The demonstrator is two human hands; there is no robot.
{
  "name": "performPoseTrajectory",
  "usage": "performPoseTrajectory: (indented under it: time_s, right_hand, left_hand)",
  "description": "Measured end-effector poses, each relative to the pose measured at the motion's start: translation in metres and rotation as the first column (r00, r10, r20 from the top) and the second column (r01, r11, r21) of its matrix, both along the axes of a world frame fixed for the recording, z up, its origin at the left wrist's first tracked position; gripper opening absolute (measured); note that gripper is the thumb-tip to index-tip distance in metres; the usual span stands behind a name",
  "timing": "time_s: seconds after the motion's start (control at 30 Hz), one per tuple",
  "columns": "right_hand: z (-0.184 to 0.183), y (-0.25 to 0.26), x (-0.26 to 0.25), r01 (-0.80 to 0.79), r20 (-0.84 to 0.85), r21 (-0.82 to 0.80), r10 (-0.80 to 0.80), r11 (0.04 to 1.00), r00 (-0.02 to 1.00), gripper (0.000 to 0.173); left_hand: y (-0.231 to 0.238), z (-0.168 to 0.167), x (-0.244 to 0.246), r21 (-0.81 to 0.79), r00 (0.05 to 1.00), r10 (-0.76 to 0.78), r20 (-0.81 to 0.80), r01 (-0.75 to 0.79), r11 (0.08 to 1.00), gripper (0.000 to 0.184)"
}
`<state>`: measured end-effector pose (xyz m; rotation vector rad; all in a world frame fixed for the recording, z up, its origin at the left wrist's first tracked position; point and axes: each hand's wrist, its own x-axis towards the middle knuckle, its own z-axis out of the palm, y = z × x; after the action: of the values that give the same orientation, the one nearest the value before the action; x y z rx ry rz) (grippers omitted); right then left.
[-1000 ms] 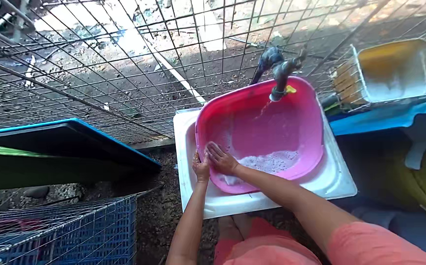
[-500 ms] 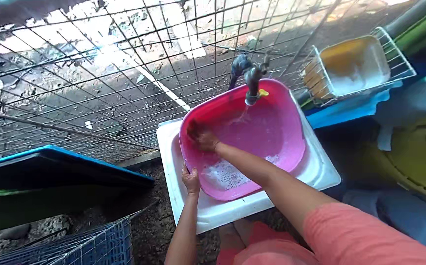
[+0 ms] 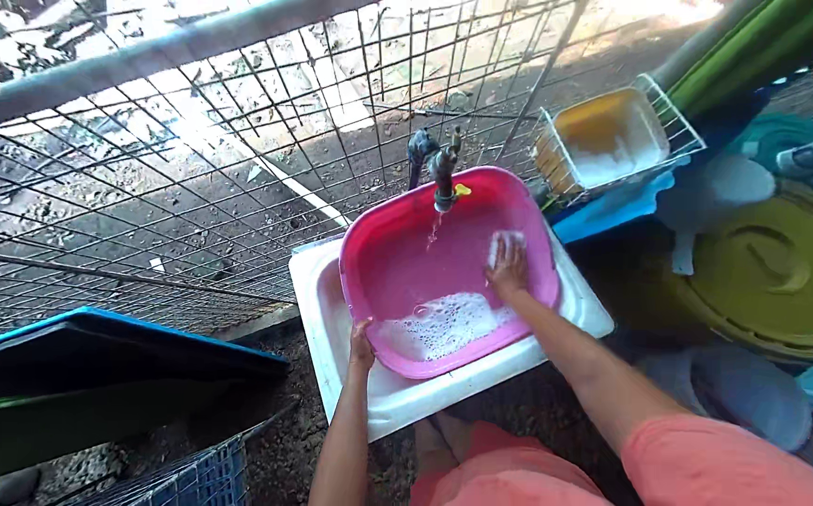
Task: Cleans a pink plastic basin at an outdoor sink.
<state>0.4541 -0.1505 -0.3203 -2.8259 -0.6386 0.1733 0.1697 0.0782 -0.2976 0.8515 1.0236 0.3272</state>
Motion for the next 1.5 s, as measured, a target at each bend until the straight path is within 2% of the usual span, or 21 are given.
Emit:
performPoseTrajectory:
  time_s: [0.07,0.13,0.23,0.33,0.43,0.53,0.6,0.67,0.73,0.8,0.9,0.93,1.0,1.07,1.1,1.17,1.23,1.3,1.37,1.43,1.5]
  right_hand:
    - [0.003,-0.001,-0.048,0.159,-0.155,-0.045,-0.165,0.986,0.974,0.083]
    - [0.016,0.01,-0.08,0.193,-0.298,-0.043,-0.197,0.98,0.934,0.075]
    - [0.041,0.024,-0.097,0.151,-0.43,0.186,-0.058,0.971,0.901,0.055]
    - [0.082,0.03,-0.078,0.165,-0.512,0.414,0.079,0.895,0.856,0.039]
    - [0.131,0.028,-0.049,0.141,-0.443,0.541,0.138,0.829,0.886,0.036]
    - [0.182,0.02,0.0,0.008,-0.181,0.624,0.134,0.782,0.974,0.035]
    - [0.217,0.012,0.048,-0.039,-0.04,0.648,0.085,0.761,0.996,0.036]
    - [0.244,0.005,0.106,0.012,0.023,0.646,-0.036,0.763,0.999,0.044]
    - [0.262,0.0,0.158,0.134,0.02,0.605,-0.183,0.785,0.983,0.049]
    - [0.265,-0.006,0.199,0.251,-0.021,0.461,-0.272,0.851,0.962,0.053]
    - [0.241,-0.017,0.233,0.171,-0.194,0.054,-0.158,0.984,0.968,0.05]
    - [0.233,-0.017,0.237,0.078,-0.275,-0.082,-0.098,0.994,0.956,0.05]
    - [0.224,-0.011,0.228,-0.001,-0.34,-0.234,-0.081,0.972,0.937,0.068]
    - [0.208,-0.008,0.222,0.096,-0.247,-0.259,-0.162,0.961,0.955,0.083]
    - [0.204,-0.006,0.219,0.155,-0.198,-0.247,-0.207,0.956,0.958,0.081]
    - [0.201,-0.007,0.218,0.23,-0.151,-0.153,-0.253,0.961,0.956,0.067]
    - [0.199,-0.015,0.228,0.287,-0.133,0.015,-0.283,0.958,0.95,0.061]
    - [0.21,-0.022,0.232,0.351,-0.108,0.252,-0.334,0.902,0.936,0.063]
    - [0.24,-0.021,0.216,0.335,-0.083,0.44,-0.334,0.833,0.939,0.069]
    - [0.266,-0.022,0.169,0.238,-0.135,0.619,-0.197,0.748,0.971,0.064]
    - [0.268,-0.018,0.098,0.145,-0.26,0.666,0.045,0.732,0.965,0.049]
  left_hand:
    - [-0.003,0.001,-0.004,0.005,0.999,0.033,-0.008,-0.033,0.999,0.043]
    - [-0.004,0.009,-0.012,0.037,0.996,0.093,-0.002,-0.093,0.995,0.041]
    - [-0.001,0.044,-0.03,0.152,0.988,0.152,-0.002,-0.15,0.977,0.032]
    - [0.011,0.084,-0.059,0.283,0.988,0.15,0.038,-0.154,0.946,0.053]
    - [0.012,0.125,-0.084,0.433,0.978,0.197,0.066,-0.207,0.877,0.059]
    - [0.002,0.164,-0.102,0.558,0.975,0.214,0.053,-0.206,0.803,0.072]
    - [-0.008,0.185,-0.111,0.623,0.974,0.221,0.055,-0.207,0.754,0.081]
    - [-0.017,0.204,-0.12,0.702,0.978,0.199,0.06,-0.183,0.688,0.09]
    - [-0.025,0.219,-0.131,0.793,0.988,0.134,0.083,-0.147,0.591,0.098]
    - [-0.03,0.235,-0.145,0.898,0.997,0.044,0.059,-0.072,0.435,0.103]
    - [-0.039,0.258,-0.163,0.981,0.997,0.05,-0.055,0.045,0.187,0.103]
    - [-0.042,0.264,-0.169,0.988,0.997,0.049,-0.068,0.06,0.14,0.101]
    - [-0.046,0.272,-0.178,0.995,0.997,0.046,-0.063,0.059,0.078,0.094]
    - [-0.048,0.274,-0.184,0.998,0.997,0.053,-0.057,0.054,0.04,0.088]
    - [-0.05,0.272,-0.185,0.998,0.996,0.068,-0.049,0.047,0.033,0.089]
    - [-0.051,0.263,-0.189,0.995,0.994,0.106,-0.009,-0.001,0.096,0.097]
    - [-0.047,0.244,-0.192,0.948,0.977,0.196,0.077,-0.133,0.29,0.107]
    - [-0.04,0.224,-0.185,0.79,0.924,0.366,0.113,-0.307,0.531,0.091]
    - [-0.029,0.2,-0.169,0.606,0.89,0.453,0.053,-0.389,0.693,0.068]
    - [-0.021,0.166,-0.149,0.475,0.904,0.427,0.017,-0.383,0.792,0.062]
    - [-0.012,0.127,-0.127,0.406,0.929,0.368,0.021,-0.345,0.847,0.061]
